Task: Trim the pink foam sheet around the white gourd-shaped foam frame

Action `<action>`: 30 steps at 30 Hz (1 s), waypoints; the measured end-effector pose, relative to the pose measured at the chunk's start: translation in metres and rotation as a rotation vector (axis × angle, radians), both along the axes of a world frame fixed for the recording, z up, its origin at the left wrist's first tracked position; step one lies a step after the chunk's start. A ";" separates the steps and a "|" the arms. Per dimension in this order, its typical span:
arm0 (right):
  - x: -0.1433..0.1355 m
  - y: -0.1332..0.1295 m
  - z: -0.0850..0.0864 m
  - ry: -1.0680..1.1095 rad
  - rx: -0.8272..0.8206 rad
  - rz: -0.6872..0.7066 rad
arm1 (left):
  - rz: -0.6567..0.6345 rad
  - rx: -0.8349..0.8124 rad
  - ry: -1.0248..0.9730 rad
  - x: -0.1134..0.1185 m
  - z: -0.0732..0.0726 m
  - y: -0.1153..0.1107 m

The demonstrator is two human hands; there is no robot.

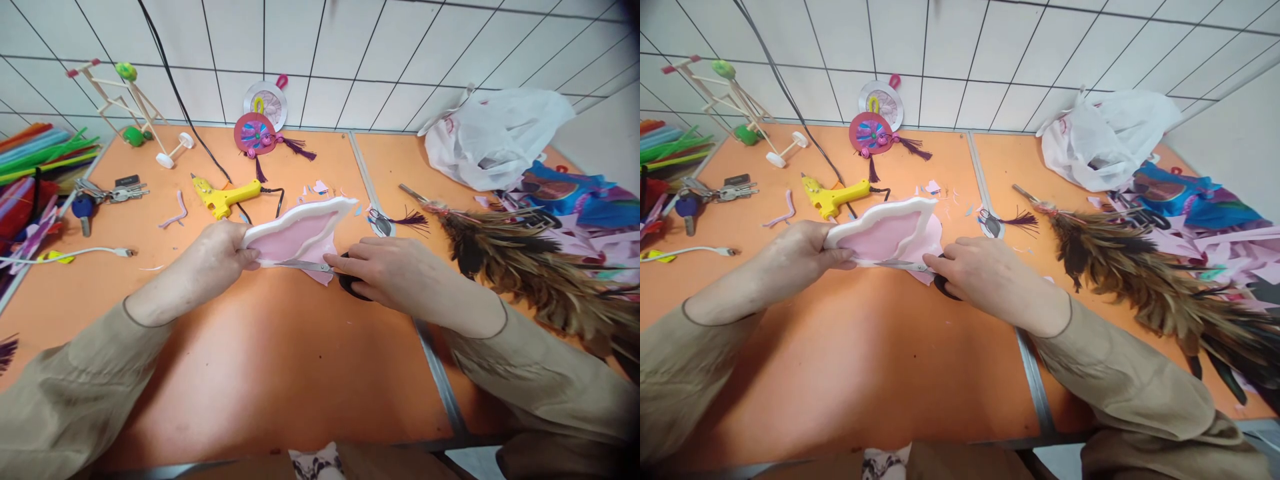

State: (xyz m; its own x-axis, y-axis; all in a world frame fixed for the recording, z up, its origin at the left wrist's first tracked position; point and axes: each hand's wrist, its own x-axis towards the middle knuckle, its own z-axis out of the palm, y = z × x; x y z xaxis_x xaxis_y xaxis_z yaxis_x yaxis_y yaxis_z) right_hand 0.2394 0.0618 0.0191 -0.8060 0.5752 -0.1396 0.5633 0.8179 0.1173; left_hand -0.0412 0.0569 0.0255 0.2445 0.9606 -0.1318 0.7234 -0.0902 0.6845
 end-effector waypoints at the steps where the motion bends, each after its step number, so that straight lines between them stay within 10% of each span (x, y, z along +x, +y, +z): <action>1: 0.001 0.000 -0.001 0.014 -0.007 -0.008 | -0.013 -0.032 -0.011 0.000 0.000 0.000; 30: -0.005 0.000 0.006 0.005 -0.181 -0.075 | -0.001 -0.123 0.014 0.004 0.005 -0.001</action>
